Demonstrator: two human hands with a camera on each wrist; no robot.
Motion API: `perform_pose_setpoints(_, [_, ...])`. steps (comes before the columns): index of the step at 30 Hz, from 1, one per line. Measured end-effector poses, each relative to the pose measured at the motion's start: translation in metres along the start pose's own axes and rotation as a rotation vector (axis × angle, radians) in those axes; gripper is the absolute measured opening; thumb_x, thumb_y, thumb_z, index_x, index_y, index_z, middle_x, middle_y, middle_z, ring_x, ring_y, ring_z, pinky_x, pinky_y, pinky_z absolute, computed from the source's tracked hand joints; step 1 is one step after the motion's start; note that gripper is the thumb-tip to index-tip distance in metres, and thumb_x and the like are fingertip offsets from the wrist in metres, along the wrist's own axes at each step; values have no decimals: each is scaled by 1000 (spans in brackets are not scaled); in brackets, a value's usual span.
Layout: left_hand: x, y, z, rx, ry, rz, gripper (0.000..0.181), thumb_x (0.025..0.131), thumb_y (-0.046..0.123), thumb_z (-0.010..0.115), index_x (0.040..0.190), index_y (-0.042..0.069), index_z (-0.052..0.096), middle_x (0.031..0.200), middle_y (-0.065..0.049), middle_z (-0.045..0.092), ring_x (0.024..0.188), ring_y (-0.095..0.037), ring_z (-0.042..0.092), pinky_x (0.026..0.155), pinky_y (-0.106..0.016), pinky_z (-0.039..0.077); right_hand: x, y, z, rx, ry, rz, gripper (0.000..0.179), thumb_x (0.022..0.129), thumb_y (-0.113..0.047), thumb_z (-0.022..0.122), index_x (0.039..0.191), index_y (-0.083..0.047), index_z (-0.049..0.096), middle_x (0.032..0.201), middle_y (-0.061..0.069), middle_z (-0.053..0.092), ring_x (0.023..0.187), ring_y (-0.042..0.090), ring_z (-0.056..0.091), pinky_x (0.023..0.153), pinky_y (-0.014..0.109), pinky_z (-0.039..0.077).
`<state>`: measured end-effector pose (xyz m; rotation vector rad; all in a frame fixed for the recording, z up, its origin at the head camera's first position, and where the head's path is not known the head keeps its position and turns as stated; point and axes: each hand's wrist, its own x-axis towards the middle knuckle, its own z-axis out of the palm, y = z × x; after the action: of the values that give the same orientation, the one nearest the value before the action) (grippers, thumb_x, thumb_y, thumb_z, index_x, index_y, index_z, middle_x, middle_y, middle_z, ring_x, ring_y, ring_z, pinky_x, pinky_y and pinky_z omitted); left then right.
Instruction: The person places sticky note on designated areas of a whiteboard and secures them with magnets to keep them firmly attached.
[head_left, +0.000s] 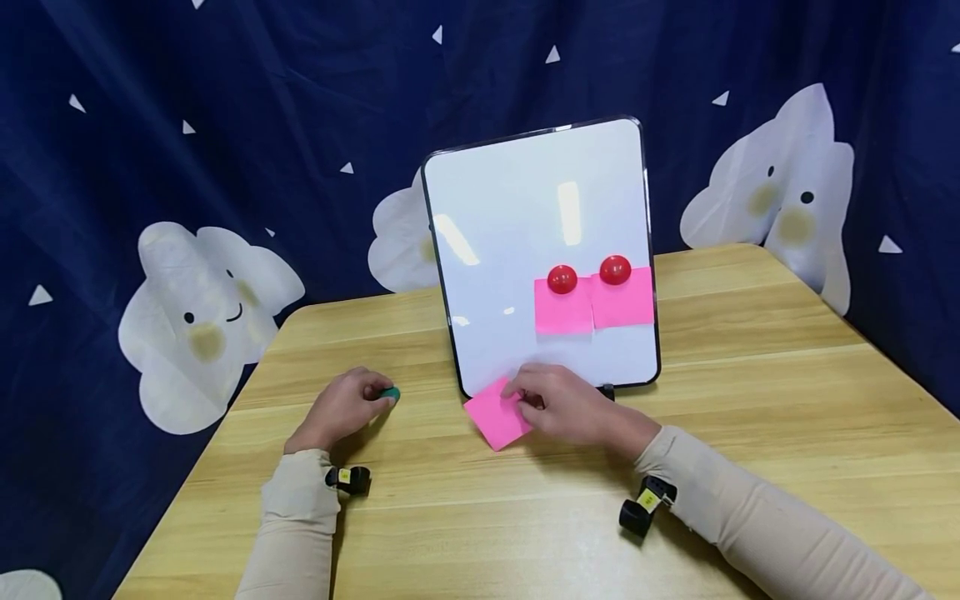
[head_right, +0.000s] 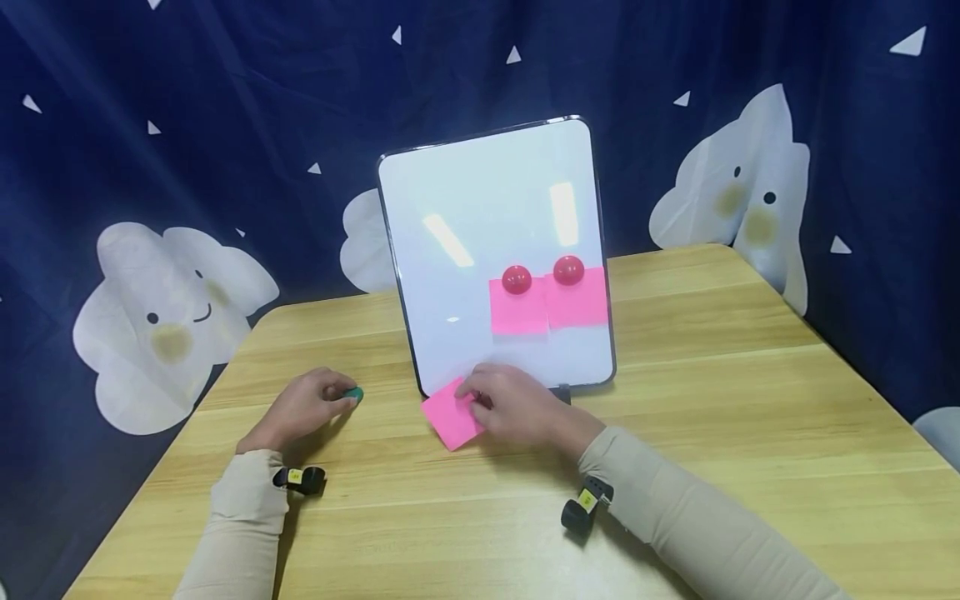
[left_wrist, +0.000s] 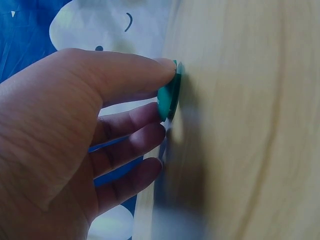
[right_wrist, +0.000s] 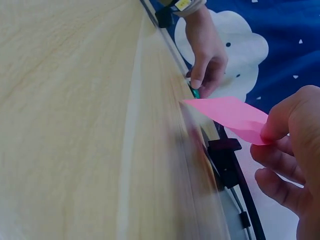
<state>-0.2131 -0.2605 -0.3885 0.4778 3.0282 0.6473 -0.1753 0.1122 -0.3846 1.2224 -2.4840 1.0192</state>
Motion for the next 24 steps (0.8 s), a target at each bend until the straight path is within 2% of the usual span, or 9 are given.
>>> perform_pose_setpoints(11, [0, -3, 1, -7, 2, -6, 24, 93, 24, 73, 113, 11, 74, 104, -3, 64, 91, -18, 63, 83, -44, 53, 4, 2, -6, 47, 56, -4, 19, 89, 0, 69, 107, -6, 73, 94, -1, 66, 81, 10, 55, 69, 23, 51])
perform_pose_setpoints(24, [2, -4, 0, -45, -9, -21, 24, 93, 25, 73, 113, 13, 74, 103, -1, 63, 93, -18, 63, 83, -43, 53, 14, 6, -18, 35, 168, -45, 22, 85, 7, 69, 106, 0, 74, 92, 5, 67, 75, 11, 57, 64, 25, 53])
